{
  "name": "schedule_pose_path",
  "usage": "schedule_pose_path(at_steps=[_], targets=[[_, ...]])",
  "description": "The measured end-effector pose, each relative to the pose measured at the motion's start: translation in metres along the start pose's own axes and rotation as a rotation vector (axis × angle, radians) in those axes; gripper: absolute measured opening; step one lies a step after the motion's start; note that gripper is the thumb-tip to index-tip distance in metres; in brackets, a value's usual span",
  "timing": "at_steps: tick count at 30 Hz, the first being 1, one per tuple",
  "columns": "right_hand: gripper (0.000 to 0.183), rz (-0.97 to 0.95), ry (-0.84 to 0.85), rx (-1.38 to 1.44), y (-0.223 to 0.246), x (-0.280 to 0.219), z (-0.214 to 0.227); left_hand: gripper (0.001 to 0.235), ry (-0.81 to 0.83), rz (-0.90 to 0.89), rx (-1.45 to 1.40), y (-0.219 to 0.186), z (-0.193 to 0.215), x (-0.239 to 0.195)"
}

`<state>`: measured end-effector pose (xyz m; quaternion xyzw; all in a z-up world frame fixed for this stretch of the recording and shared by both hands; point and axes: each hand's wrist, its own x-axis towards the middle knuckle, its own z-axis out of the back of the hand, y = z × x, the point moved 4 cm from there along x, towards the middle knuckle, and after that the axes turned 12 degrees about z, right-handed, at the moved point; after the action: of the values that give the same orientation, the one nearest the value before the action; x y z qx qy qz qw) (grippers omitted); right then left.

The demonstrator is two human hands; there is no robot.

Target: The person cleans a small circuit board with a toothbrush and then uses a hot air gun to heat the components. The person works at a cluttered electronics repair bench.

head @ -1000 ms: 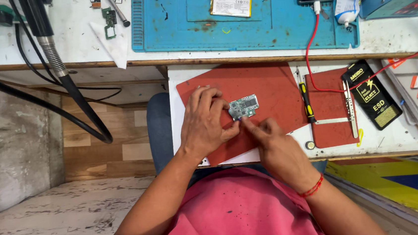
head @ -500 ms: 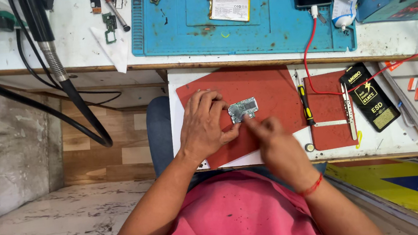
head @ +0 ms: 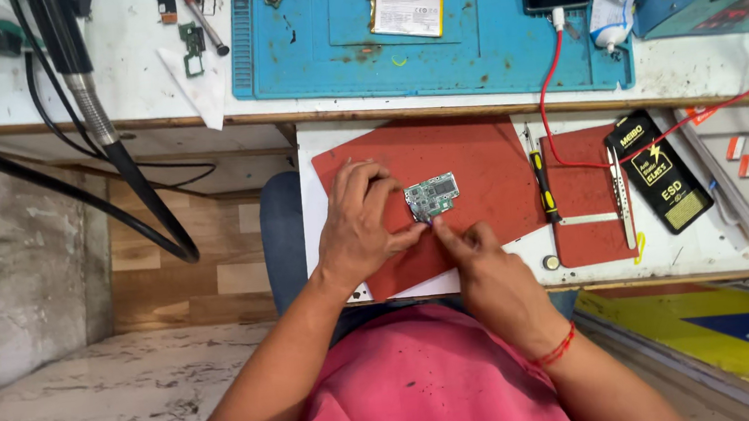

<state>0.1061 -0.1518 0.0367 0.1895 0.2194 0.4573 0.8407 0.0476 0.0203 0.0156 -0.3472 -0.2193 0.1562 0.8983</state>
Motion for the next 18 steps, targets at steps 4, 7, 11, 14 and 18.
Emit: schedule_pose_path(at_steps=[4,7,11,14,18], targets=[[0.06,0.07,-0.116,-0.085,-0.007,-0.008,-0.005,0.057,0.053,-0.002,0.035,0.002,-0.006,-0.018],[0.065,0.09,-0.077,-0.08,-0.018,-0.006,-0.006,0.055,0.026,-0.053,0.05,-0.001,0.0,-0.007],[0.064,0.096,-0.167,-0.059,-0.036,-0.017,-0.005,0.05,0.037,-0.043,0.083,0.003,-0.008,-0.011],[0.065,0.19,-0.159,-0.038,-0.029,-0.015,-0.01,0.051,0.058,-0.056,0.109,0.006,-0.008,-0.015],[0.057,0.046,-0.255,-0.122,-0.033,-0.009,0.004,0.05,0.047,-0.034,0.08,0.003,-0.009,-0.012]])
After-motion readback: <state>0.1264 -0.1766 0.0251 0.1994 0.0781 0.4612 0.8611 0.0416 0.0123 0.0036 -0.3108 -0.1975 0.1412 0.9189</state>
